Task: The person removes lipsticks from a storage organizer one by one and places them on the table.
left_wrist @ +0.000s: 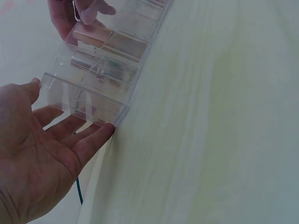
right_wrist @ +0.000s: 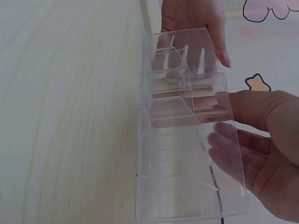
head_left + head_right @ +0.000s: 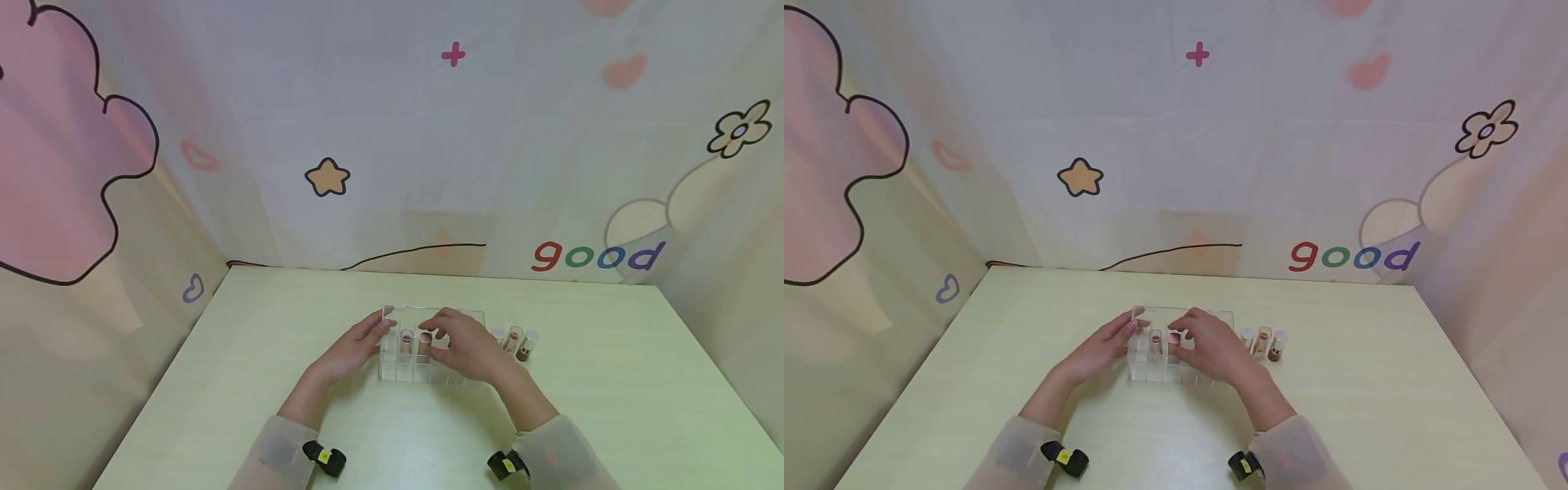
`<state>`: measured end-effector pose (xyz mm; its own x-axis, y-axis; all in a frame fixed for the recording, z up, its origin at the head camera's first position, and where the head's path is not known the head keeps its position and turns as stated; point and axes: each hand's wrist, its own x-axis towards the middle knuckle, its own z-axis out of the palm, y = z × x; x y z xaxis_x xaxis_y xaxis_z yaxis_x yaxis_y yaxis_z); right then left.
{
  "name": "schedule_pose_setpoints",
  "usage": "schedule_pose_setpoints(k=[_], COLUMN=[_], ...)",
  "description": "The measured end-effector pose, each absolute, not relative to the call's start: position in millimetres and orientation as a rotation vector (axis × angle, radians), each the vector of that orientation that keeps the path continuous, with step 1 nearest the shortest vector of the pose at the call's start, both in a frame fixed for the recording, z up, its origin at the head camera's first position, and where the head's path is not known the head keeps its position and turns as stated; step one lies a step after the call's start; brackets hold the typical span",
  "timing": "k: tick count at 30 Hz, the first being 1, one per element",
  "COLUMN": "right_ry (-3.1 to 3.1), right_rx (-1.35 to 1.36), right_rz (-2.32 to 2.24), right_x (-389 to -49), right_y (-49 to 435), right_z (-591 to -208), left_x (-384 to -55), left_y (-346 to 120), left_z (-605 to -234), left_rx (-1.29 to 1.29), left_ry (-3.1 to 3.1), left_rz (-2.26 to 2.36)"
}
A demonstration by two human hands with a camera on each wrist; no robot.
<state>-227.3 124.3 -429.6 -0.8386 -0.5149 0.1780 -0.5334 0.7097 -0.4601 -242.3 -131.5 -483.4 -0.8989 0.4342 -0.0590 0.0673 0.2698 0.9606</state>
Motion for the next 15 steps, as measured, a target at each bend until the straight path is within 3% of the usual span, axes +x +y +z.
schedule_pose_setpoints(k=[15], right_ry=[-2.848], right_rx=[0.896], right_rz=[0.765], right_x=[-226.5], right_y=[122.2], right_z=[-433.1], left_x=[-243.1], left_y=[-130.8], left_z=[-484.9], left_rx=[0.450], left_ry=[2.261], left_rz=[1.642])
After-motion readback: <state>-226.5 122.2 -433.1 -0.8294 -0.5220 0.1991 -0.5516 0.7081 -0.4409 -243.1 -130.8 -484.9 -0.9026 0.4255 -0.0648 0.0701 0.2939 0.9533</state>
